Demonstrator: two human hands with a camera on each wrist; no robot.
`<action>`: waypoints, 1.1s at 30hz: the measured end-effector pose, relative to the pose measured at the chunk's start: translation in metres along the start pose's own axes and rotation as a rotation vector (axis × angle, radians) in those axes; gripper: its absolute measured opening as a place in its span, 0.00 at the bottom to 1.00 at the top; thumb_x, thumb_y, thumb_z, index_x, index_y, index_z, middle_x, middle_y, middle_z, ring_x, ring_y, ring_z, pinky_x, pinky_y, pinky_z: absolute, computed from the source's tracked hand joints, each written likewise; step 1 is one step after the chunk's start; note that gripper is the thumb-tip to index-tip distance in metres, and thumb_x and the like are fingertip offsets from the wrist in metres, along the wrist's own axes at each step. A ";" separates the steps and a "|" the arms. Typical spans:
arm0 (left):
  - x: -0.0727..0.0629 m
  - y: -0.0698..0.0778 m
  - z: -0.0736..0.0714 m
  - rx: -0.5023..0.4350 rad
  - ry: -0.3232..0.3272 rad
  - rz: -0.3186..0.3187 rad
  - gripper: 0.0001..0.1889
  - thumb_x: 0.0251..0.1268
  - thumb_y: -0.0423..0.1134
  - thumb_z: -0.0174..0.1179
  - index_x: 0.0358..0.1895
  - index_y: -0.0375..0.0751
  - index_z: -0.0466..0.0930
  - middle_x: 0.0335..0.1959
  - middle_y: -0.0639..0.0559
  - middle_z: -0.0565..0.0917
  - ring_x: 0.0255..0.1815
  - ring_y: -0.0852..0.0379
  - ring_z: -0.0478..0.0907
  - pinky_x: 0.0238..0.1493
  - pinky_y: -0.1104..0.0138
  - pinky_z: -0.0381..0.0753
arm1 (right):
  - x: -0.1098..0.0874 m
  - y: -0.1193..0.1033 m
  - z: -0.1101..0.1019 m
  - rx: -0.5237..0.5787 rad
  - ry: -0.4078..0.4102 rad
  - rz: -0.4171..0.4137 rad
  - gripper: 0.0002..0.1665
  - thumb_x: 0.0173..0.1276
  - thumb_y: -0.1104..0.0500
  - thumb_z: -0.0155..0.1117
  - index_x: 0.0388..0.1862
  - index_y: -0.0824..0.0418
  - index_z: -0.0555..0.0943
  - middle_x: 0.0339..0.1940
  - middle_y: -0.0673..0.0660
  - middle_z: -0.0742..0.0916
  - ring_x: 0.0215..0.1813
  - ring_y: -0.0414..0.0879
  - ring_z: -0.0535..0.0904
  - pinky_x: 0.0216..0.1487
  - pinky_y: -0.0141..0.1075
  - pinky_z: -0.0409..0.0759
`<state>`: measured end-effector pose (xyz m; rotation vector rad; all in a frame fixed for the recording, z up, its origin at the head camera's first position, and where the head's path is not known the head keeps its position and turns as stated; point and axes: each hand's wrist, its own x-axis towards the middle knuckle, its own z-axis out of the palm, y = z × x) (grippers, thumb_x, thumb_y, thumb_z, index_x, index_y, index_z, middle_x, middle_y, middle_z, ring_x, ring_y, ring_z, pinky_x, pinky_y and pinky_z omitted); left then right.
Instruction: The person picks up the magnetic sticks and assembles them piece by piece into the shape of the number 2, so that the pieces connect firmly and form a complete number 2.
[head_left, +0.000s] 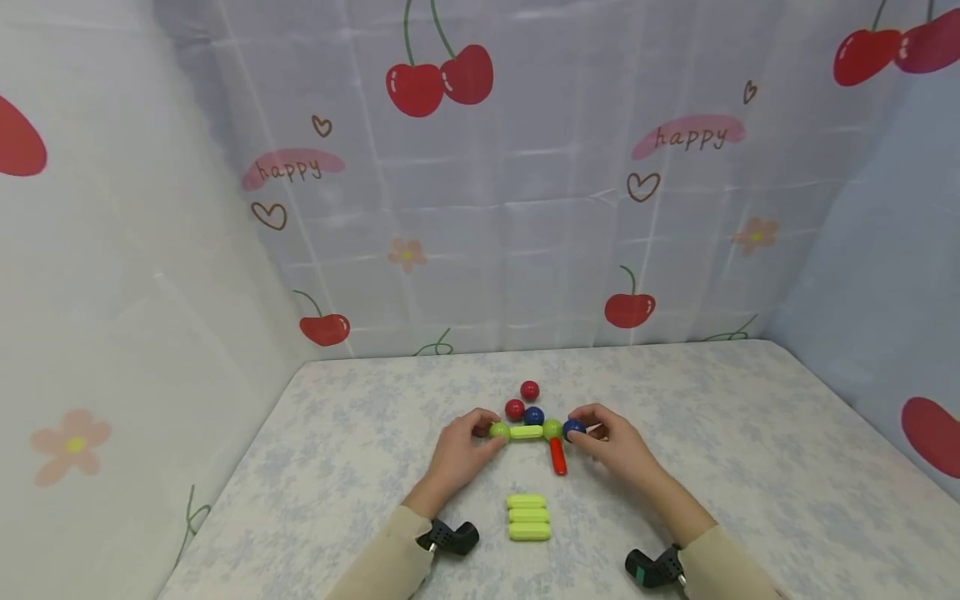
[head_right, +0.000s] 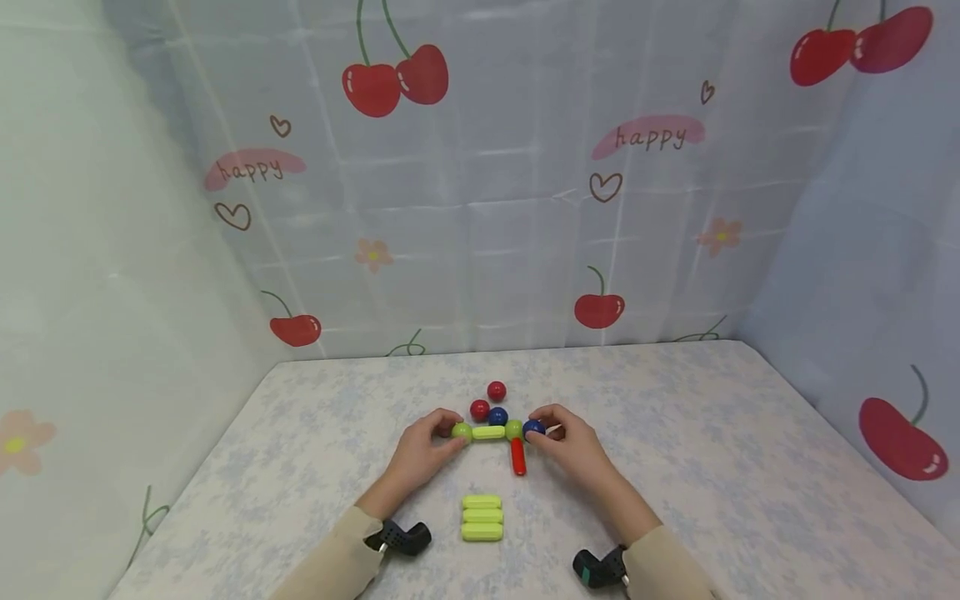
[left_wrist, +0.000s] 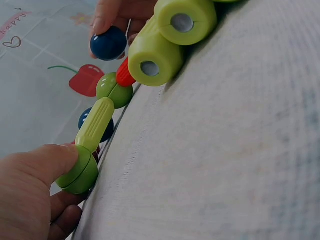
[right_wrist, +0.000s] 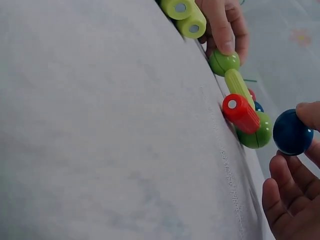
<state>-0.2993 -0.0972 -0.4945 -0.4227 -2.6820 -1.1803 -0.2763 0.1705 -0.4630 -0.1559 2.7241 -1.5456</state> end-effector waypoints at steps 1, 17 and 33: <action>0.000 0.000 0.000 0.002 0.000 -0.003 0.13 0.65 0.49 0.67 0.50 0.56 0.81 0.46 0.56 0.85 0.47 0.58 0.79 0.51 0.58 0.77 | -0.004 0.000 0.000 0.003 -0.013 -0.004 0.19 0.69 0.52 0.68 0.55 0.56 0.78 0.52 0.58 0.84 0.43 0.46 0.78 0.38 0.34 0.79; -0.001 0.003 -0.002 0.004 -0.002 -0.007 0.13 0.64 0.47 0.68 0.50 0.55 0.81 0.45 0.56 0.86 0.46 0.58 0.79 0.50 0.59 0.77 | -0.029 0.005 -0.001 0.047 -0.156 -0.139 0.20 0.65 0.54 0.72 0.54 0.58 0.81 0.45 0.55 0.85 0.40 0.43 0.77 0.38 0.31 0.77; 0.000 0.002 -0.001 0.036 0.002 0.037 0.15 0.65 0.47 0.68 0.52 0.53 0.81 0.44 0.55 0.85 0.46 0.58 0.79 0.50 0.59 0.77 | -0.029 0.019 0.009 -0.032 -0.187 -0.256 0.20 0.62 0.51 0.75 0.51 0.53 0.81 0.38 0.51 0.83 0.31 0.37 0.74 0.32 0.30 0.75</action>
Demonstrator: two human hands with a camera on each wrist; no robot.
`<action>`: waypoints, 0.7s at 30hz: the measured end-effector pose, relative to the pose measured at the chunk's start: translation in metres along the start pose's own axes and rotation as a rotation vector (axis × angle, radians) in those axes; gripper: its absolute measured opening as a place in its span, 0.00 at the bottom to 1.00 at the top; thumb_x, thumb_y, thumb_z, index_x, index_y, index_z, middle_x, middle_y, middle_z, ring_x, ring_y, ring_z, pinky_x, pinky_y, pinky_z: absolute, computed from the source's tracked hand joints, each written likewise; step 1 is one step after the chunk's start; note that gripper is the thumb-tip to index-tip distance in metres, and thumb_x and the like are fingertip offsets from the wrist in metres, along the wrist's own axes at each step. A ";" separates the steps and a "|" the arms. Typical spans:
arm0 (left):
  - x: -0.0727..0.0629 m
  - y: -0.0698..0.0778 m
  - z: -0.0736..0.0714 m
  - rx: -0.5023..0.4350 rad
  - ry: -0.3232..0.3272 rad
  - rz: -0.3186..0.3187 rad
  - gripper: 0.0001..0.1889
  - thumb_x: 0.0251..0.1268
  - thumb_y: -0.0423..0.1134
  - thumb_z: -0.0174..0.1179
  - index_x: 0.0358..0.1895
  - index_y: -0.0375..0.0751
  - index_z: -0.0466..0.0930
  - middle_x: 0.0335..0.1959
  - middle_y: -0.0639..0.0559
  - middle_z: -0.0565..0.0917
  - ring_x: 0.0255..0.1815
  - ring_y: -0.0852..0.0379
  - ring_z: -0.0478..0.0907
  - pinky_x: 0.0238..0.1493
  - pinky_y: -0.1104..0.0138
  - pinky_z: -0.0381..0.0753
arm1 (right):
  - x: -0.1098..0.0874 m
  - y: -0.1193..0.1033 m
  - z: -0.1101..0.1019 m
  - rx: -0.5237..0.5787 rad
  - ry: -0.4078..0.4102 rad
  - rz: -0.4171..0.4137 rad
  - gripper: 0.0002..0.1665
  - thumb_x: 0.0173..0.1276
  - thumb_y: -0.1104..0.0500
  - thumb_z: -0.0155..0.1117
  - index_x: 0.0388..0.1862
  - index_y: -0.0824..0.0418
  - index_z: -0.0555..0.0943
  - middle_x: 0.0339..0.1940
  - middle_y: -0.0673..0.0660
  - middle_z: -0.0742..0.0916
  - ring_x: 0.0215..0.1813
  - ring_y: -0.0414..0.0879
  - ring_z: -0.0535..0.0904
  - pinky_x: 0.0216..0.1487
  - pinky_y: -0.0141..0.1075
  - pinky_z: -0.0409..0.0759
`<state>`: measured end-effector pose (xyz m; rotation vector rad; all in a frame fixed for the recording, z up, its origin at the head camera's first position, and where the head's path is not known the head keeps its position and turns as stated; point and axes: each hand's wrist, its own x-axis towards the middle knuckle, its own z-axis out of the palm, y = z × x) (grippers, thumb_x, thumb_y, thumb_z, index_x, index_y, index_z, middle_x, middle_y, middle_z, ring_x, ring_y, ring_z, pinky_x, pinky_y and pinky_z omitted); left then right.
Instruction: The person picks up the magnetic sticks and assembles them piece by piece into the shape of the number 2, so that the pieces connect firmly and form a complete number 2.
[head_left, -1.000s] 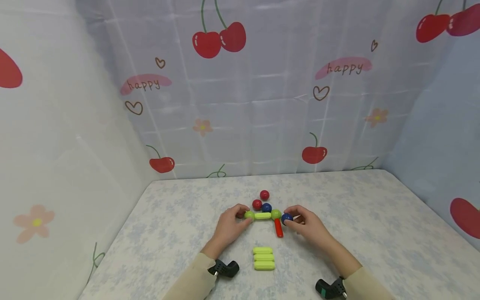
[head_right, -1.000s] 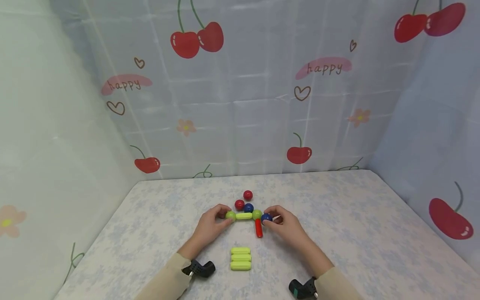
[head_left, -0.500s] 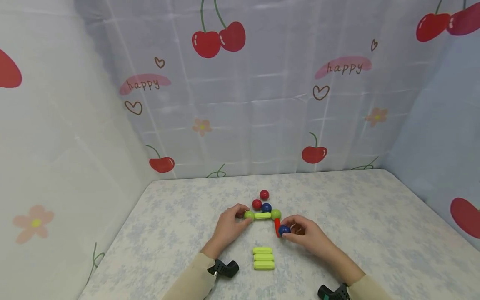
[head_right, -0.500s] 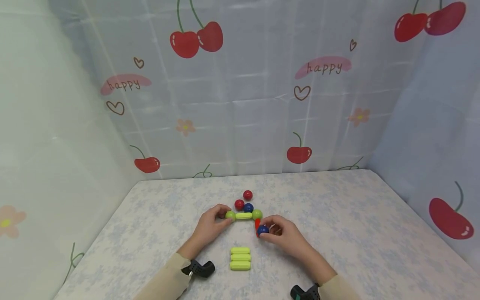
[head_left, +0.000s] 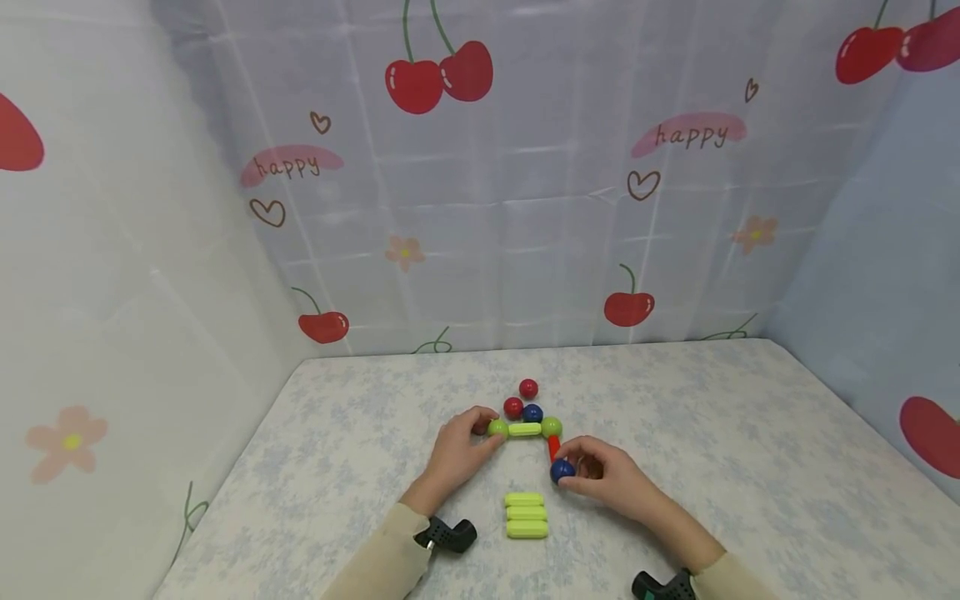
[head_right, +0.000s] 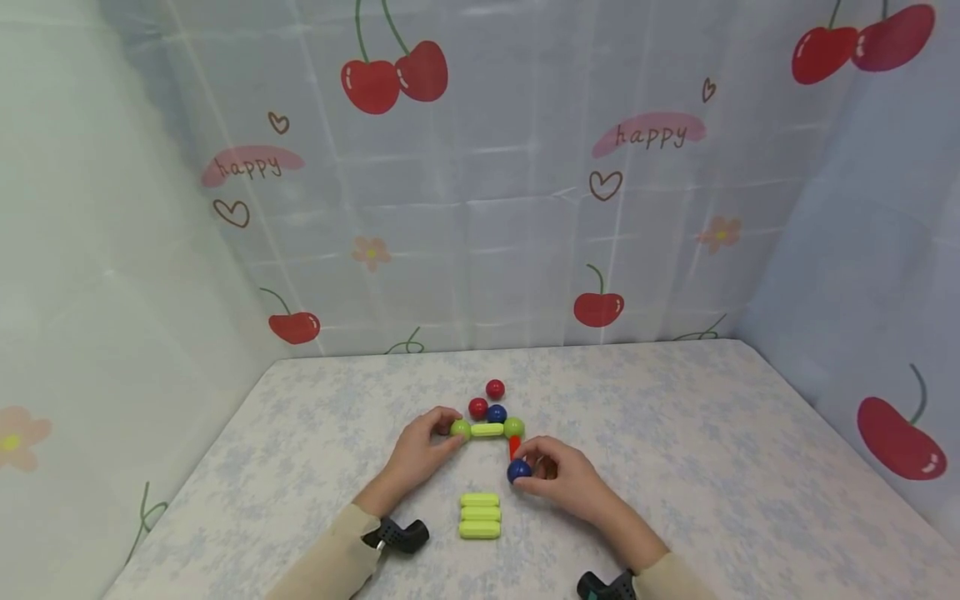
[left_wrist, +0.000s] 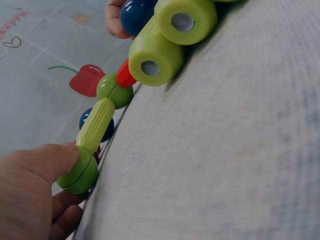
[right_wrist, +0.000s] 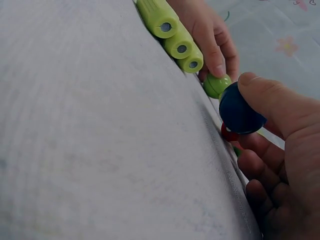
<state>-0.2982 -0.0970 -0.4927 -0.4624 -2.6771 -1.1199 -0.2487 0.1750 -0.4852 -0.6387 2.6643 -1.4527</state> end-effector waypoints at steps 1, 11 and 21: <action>0.000 0.000 0.000 0.004 0.001 0.006 0.15 0.65 0.47 0.68 0.52 0.52 0.81 0.44 0.55 0.85 0.46 0.58 0.79 0.50 0.59 0.77 | 0.000 0.000 0.001 -0.005 -0.003 0.002 0.21 0.61 0.51 0.75 0.51 0.53 0.81 0.38 0.50 0.83 0.31 0.37 0.74 0.32 0.30 0.75; 0.001 0.000 -0.001 -0.017 -0.005 -0.005 0.19 0.65 0.47 0.67 0.58 0.54 0.78 0.47 0.55 0.82 0.47 0.57 0.79 0.49 0.60 0.77 | -0.002 0.000 0.000 -0.036 -0.019 -0.016 0.21 0.60 0.50 0.76 0.50 0.53 0.81 0.36 0.50 0.83 0.32 0.36 0.74 0.32 0.30 0.75; 0.015 0.021 -0.003 0.027 -0.028 0.108 0.15 0.67 0.43 0.66 0.56 0.58 0.84 0.47 0.49 0.79 0.48 0.53 0.74 0.47 0.64 0.72 | -0.003 0.002 0.000 -0.047 -0.023 -0.026 0.21 0.61 0.49 0.75 0.51 0.51 0.81 0.38 0.49 0.83 0.33 0.35 0.75 0.35 0.30 0.76</action>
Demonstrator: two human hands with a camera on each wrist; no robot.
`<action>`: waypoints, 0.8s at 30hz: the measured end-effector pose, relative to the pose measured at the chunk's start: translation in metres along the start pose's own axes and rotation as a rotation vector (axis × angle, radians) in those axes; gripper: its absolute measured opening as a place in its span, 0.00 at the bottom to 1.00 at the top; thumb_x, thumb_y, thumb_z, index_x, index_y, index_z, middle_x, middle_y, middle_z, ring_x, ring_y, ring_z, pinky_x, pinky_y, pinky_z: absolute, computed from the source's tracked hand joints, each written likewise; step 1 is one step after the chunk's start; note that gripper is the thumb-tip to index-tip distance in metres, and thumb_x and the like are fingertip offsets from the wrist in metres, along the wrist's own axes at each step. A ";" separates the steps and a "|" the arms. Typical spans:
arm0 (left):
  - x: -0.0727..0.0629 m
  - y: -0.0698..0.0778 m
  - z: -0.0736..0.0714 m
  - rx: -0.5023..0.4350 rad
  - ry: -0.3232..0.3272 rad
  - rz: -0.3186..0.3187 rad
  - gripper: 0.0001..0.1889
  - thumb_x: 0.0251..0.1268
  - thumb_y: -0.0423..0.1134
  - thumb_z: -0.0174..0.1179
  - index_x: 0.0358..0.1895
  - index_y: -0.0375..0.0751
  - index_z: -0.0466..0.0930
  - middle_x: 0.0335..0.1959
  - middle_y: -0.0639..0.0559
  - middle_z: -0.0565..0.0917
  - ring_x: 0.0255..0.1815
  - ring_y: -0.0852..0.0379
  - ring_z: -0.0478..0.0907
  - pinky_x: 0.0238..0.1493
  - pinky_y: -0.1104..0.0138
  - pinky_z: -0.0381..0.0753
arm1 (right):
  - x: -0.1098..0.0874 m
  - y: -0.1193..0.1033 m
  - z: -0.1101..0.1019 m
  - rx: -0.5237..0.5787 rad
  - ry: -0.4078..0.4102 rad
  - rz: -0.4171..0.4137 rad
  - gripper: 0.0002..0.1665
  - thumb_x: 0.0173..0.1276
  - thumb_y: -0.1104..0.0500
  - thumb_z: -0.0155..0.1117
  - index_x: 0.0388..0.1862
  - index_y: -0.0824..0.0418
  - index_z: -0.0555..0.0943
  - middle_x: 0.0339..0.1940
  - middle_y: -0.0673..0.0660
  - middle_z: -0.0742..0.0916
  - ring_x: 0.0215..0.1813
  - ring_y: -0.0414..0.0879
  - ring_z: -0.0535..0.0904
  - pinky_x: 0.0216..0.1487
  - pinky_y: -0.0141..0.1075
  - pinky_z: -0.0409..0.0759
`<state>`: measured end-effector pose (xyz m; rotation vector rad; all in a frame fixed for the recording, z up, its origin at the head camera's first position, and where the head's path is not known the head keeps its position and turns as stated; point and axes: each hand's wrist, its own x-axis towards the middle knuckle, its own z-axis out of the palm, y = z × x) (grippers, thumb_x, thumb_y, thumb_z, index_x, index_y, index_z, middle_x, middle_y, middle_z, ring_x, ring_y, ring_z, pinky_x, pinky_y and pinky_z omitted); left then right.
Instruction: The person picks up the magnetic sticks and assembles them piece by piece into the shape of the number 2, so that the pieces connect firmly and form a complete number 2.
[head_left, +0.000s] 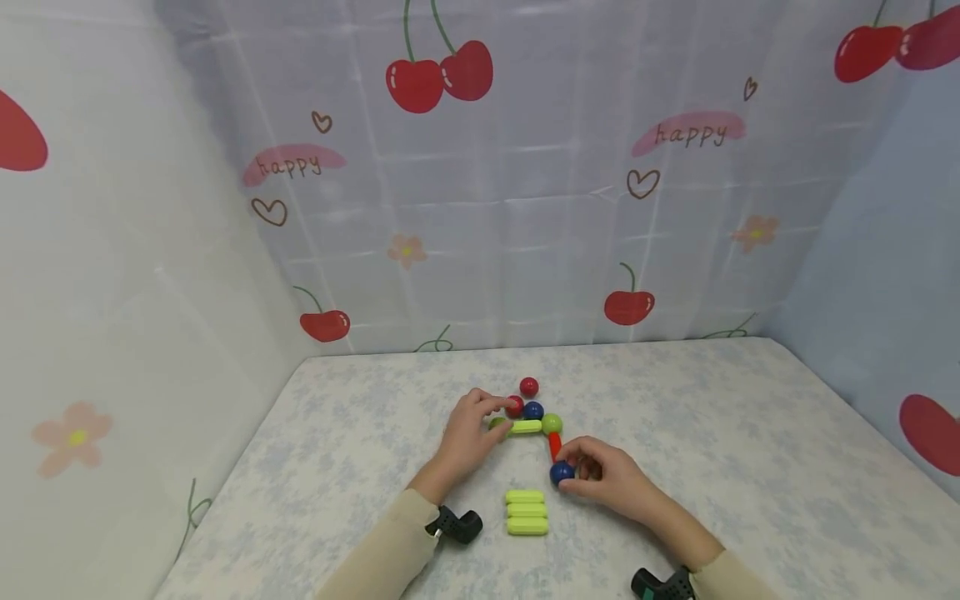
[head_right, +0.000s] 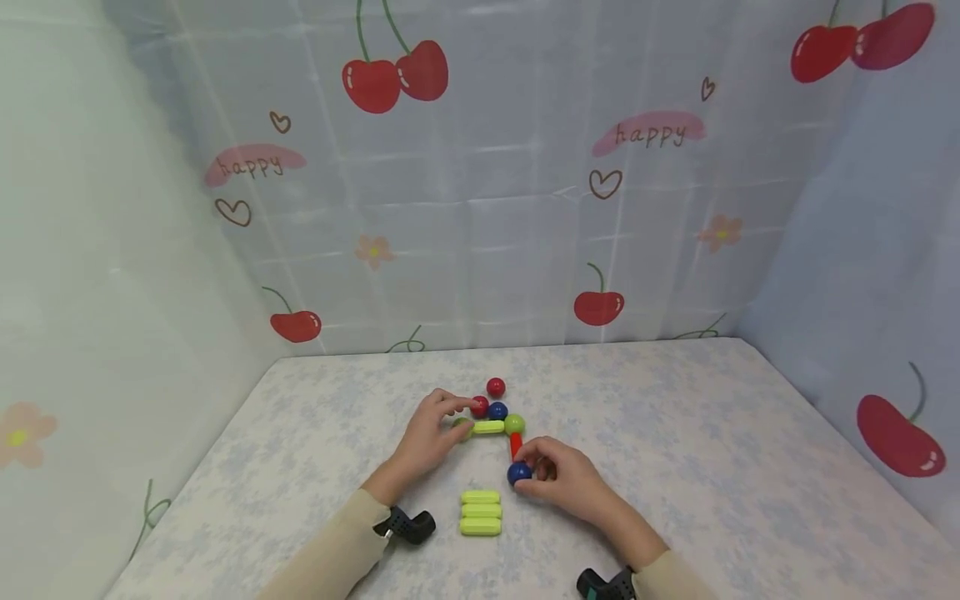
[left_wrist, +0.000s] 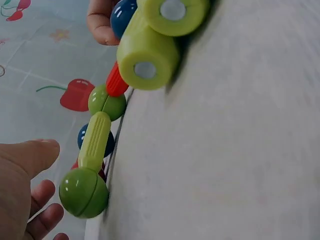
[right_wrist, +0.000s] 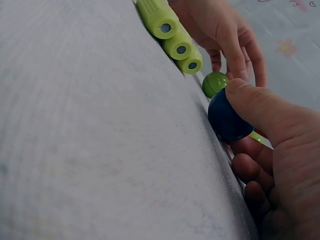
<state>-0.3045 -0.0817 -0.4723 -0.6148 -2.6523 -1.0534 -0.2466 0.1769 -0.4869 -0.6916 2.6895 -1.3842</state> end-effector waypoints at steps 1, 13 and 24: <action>0.002 0.003 0.000 0.008 -0.012 0.012 0.15 0.67 0.43 0.66 0.56 0.58 0.84 0.47 0.49 0.79 0.48 0.53 0.74 0.47 0.65 0.72 | 0.000 0.000 0.000 -0.001 -0.001 -0.011 0.21 0.61 0.49 0.75 0.51 0.52 0.81 0.38 0.49 0.83 0.33 0.35 0.75 0.35 0.30 0.76; 0.021 0.019 0.016 0.130 -0.143 0.080 0.14 0.71 0.44 0.62 0.56 0.66 0.85 0.41 0.58 0.76 0.40 0.62 0.66 0.45 0.68 0.63 | -0.001 -0.001 -0.002 0.025 0.016 -0.058 0.21 0.61 0.51 0.75 0.51 0.54 0.81 0.36 0.50 0.83 0.32 0.34 0.75 0.33 0.30 0.76; 0.020 0.009 0.024 0.094 -0.175 0.056 0.17 0.73 0.39 0.59 0.56 0.68 0.84 0.43 0.60 0.75 0.43 0.62 0.65 0.49 0.65 0.62 | -0.001 0.001 -0.001 0.011 0.021 -0.113 0.21 0.62 0.51 0.74 0.52 0.54 0.81 0.37 0.51 0.83 0.31 0.34 0.75 0.33 0.30 0.76</action>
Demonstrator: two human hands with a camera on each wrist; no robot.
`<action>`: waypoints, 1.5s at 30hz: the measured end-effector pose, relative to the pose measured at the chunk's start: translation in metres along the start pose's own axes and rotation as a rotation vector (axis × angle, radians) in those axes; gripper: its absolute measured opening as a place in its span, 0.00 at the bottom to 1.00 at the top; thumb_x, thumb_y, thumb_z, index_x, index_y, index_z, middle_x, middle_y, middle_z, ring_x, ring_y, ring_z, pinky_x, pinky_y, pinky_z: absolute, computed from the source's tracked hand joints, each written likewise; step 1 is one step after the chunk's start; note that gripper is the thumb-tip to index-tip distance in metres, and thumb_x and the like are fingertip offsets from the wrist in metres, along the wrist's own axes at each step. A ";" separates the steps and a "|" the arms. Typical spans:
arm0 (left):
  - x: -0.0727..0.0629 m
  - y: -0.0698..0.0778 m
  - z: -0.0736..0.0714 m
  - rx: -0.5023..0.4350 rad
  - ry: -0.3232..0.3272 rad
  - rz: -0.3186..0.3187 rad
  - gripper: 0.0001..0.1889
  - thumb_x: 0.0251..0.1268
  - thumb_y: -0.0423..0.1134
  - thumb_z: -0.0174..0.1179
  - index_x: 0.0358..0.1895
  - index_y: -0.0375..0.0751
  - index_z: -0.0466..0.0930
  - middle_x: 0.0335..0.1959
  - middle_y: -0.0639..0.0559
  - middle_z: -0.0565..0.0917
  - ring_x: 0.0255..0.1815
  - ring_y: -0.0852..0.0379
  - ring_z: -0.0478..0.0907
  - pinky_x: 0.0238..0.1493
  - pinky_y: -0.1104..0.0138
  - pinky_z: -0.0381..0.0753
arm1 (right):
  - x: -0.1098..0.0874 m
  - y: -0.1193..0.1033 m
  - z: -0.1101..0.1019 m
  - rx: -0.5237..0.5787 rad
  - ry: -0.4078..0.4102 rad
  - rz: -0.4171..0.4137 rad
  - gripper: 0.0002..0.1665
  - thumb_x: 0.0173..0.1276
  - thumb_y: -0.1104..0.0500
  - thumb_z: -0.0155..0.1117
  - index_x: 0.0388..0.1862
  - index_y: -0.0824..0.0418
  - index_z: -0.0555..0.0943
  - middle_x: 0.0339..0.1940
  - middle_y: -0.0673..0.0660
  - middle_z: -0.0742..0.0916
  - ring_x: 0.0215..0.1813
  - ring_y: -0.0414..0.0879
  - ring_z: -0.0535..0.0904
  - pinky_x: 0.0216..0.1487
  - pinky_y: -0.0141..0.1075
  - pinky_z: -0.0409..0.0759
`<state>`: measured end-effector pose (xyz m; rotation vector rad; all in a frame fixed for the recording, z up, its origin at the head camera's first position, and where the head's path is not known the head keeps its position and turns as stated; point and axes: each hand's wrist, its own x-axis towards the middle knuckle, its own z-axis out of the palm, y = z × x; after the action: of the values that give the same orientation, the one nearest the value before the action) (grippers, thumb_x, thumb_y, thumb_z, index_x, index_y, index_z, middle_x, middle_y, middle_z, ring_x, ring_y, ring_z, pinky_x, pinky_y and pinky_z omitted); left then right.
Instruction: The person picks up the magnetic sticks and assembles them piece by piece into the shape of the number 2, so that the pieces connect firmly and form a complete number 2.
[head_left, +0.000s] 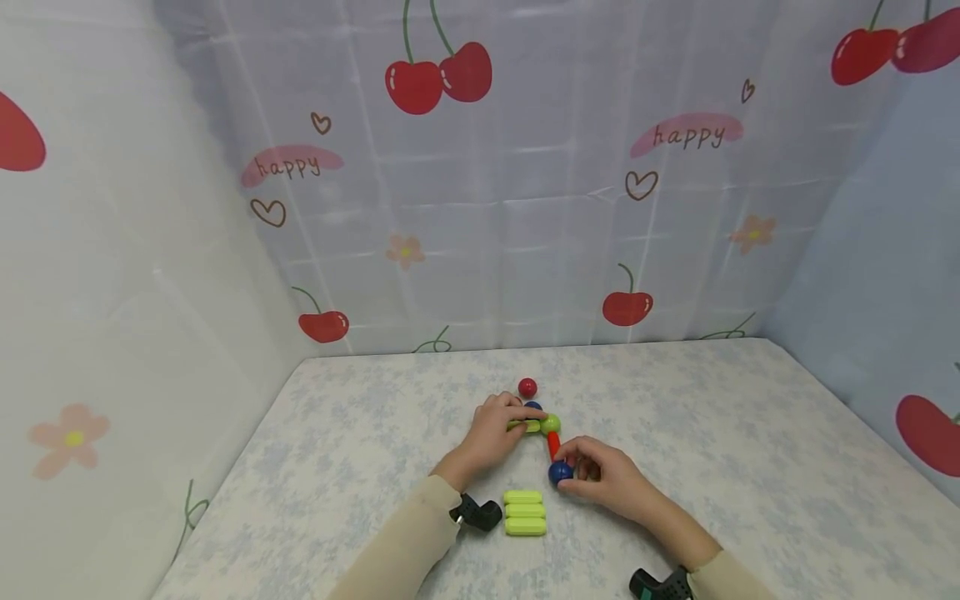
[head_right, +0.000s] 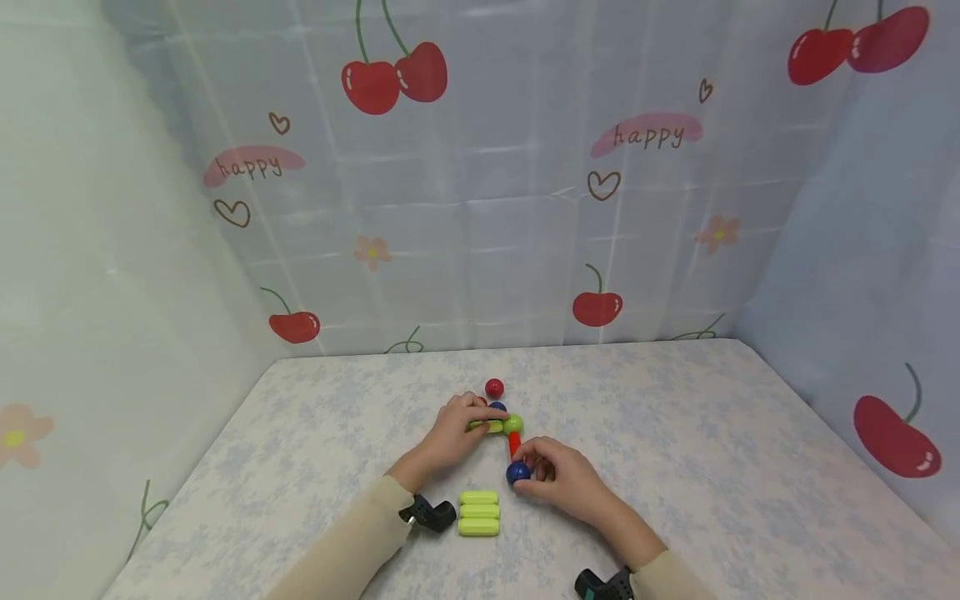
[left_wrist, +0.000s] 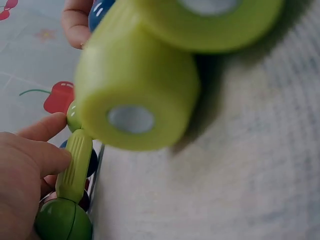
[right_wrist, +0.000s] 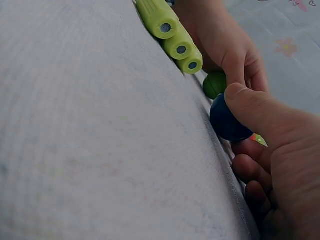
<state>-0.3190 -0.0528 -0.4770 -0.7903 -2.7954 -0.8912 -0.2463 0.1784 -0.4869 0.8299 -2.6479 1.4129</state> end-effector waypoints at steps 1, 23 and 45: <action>0.000 -0.001 0.001 -0.002 -0.002 0.002 0.17 0.73 0.39 0.59 0.56 0.69 0.83 0.43 0.60 0.75 0.42 0.62 0.65 0.49 0.64 0.62 | 0.000 0.000 0.000 -0.008 0.002 -0.005 0.21 0.62 0.52 0.75 0.52 0.54 0.80 0.37 0.50 0.83 0.31 0.34 0.75 0.33 0.30 0.77; -0.001 -0.005 -0.003 -0.125 0.030 -0.053 0.19 0.73 0.38 0.58 0.59 0.68 0.81 0.44 0.59 0.75 0.46 0.60 0.66 0.54 0.60 0.61 | 0.001 0.004 0.002 -0.041 -0.001 0.022 0.22 0.61 0.50 0.75 0.52 0.51 0.80 0.36 0.47 0.82 0.31 0.34 0.74 0.32 0.30 0.76; -0.061 0.024 -0.036 -0.285 -0.042 -0.039 0.12 0.70 0.41 0.62 0.54 0.51 0.81 0.49 0.50 0.80 0.46 0.56 0.76 0.45 0.70 0.75 | 0.001 0.002 0.003 -0.063 0.004 0.054 0.20 0.61 0.50 0.75 0.50 0.49 0.80 0.35 0.47 0.81 0.31 0.35 0.74 0.33 0.30 0.76</action>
<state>-0.2568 -0.0835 -0.4503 -0.7989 -2.7637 -1.3158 -0.2476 0.1764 -0.4894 0.7546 -2.7165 1.3330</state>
